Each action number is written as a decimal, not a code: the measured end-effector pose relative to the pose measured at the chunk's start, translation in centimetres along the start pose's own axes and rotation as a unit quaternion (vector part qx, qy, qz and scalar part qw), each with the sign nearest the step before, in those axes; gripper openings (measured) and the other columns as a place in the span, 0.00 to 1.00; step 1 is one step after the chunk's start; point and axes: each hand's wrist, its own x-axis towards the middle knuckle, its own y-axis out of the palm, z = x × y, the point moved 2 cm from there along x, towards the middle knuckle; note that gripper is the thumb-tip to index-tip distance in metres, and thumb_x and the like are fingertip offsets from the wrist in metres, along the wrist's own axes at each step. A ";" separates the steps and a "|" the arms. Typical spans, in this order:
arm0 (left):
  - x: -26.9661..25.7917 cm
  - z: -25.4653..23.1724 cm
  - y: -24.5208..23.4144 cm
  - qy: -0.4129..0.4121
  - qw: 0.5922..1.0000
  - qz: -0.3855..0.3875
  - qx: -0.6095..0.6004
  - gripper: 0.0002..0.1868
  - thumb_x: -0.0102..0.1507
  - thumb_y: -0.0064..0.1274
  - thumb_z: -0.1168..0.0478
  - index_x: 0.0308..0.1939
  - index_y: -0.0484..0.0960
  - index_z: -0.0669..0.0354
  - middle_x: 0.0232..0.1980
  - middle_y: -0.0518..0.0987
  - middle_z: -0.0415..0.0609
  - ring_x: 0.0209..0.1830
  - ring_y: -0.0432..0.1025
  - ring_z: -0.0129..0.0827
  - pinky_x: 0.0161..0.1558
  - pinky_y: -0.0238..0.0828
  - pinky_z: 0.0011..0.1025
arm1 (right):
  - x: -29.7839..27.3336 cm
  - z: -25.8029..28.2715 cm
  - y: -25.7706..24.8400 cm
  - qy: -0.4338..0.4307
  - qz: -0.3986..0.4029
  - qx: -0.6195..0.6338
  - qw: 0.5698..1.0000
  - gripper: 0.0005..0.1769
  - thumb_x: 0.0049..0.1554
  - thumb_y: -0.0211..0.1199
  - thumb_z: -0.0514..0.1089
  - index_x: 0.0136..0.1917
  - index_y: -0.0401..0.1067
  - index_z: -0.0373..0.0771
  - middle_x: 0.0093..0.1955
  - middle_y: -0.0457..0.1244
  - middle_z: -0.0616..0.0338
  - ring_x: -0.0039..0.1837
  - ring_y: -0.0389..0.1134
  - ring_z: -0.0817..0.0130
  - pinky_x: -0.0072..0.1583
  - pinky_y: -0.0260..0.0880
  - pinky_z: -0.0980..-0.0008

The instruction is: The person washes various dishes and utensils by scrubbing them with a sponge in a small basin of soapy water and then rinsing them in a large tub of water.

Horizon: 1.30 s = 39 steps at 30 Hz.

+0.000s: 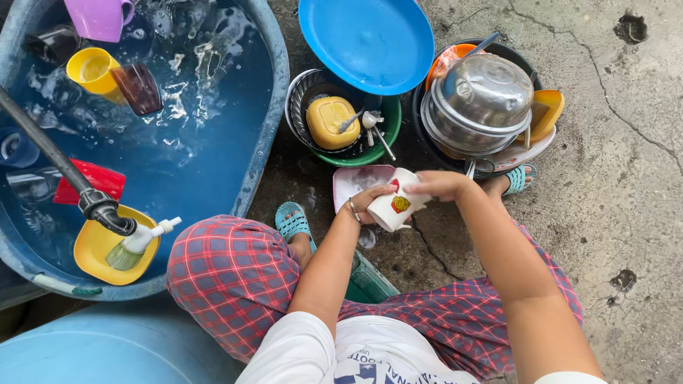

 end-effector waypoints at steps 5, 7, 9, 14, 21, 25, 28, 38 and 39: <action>0.3 0.9 1.1 -0.017 0.999 -0.015 -0.025 0.34 0.66 0.58 0.48 0.69 0.67 0.65 0.59 0.78 0.66 0.54 0.77 0.58 0.58 0.77 0.53 | -0.3 -4.0 0.8 -0.101 0.043 0.113 0.988 0.31 0.53 0.73 0.47 0.65 0.68 0.30 0.57 0.69 0.48 0.55 0.73 0.60 0.55 0.75 0.59; 0.4 0.7 1.0 -0.019 0.998 -0.046 -0.049 0.35 0.66 0.58 0.47 0.70 0.68 0.64 0.60 0.78 0.67 0.56 0.77 0.57 0.58 0.77 0.51 | 0.9 -4.4 1.0 -0.103 0.009 0.125 0.987 0.28 0.54 0.71 0.46 0.63 0.69 0.30 0.55 0.70 0.48 0.51 0.73 0.58 0.49 0.75 0.58; 0.8 -0.7 0.0 0.089 0.989 -0.104 -0.056 0.35 0.61 0.60 0.45 0.66 0.67 0.54 0.60 0.77 0.58 0.58 0.75 0.54 0.54 0.78 0.55 | 2.9 -5.0 0.5 -0.045 -0.251 0.262 0.931 0.22 0.62 0.63 0.53 0.60 0.70 0.34 0.50 0.69 0.50 0.47 0.72 0.57 0.43 0.76 0.57; 0.8 -0.8 -2.1 0.281 0.932 -0.201 0.110 0.40 0.58 0.67 0.53 0.70 0.66 0.53 0.64 0.74 0.53 0.64 0.71 0.45 0.58 0.76 0.45 | 4.7 -4.9 3.8 -0.065 -0.295 0.544 0.782 0.24 0.59 0.61 0.56 0.60 0.70 0.37 0.55 0.69 0.49 0.54 0.72 0.55 0.54 0.75 0.50; 0.9 -2.5 -0.6 0.430 0.859 -0.275 0.031 0.46 0.52 0.70 0.61 0.70 0.60 0.49 0.55 0.75 0.48 0.50 0.74 0.37 0.47 0.79 0.38 | 5.7 -2.2 10.6 -0.390 -0.144 0.383 0.825 0.38 0.50 0.63 0.31 0.74 0.62 0.34 0.74 0.56 0.49 0.75 0.57 0.56 0.75 0.56 0.57; 1.8 -3.5 -2.1 0.372 0.832 -0.384 0.149 0.42 0.52 0.71 0.66 0.62 0.58 0.59 0.50 0.77 0.52 0.44 0.77 0.39 0.43 0.81 0.40 | 6.0 0.0 11.4 -0.295 -0.341 -0.339 0.826 0.37 0.43 0.66 0.32 0.67 0.65 0.27 0.71 0.57 0.32 0.75 0.52 0.38 0.72 0.52 0.51; 2.3 -2.0 -6.0 0.299 0.784 -0.536 0.095 0.37 0.57 0.73 0.61 0.60 0.64 0.66 0.51 0.80 0.55 0.43 0.79 0.39 0.41 0.81 0.38 | 4.7 1.4 11.5 -0.329 -0.369 -0.377 0.783 0.25 0.49 0.66 0.37 0.61 0.72 0.33 0.65 0.63 0.38 0.69 0.61 0.41 0.68 0.62 0.53; 0.9 -2.3 -3.2 0.337 0.876 -0.308 0.154 0.40 0.54 0.70 0.58 0.66 0.66 0.55 0.55 0.77 0.47 0.48 0.77 0.32 0.45 0.79 0.33 | 4.4 -2.9 4.4 -0.171 -0.564 0.002 0.808 0.19 0.52 0.69 0.45 0.55 0.76 0.35 0.54 0.69 0.42 0.54 0.72 0.48 0.57 0.71 0.52; 0.6 -2.4 -2.5 0.322 0.871 -0.308 0.208 0.41 0.51 0.70 0.60 0.64 0.64 0.52 0.55 0.75 0.44 0.49 0.76 0.30 0.45 0.80 0.34 | 4.7 -3.6 4.3 -0.181 -0.521 0.060 0.832 0.20 0.52 0.69 0.44 0.56 0.75 0.34 0.55 0.68 0.42 0.55 0.71 0.47 0.58 0.71 0.52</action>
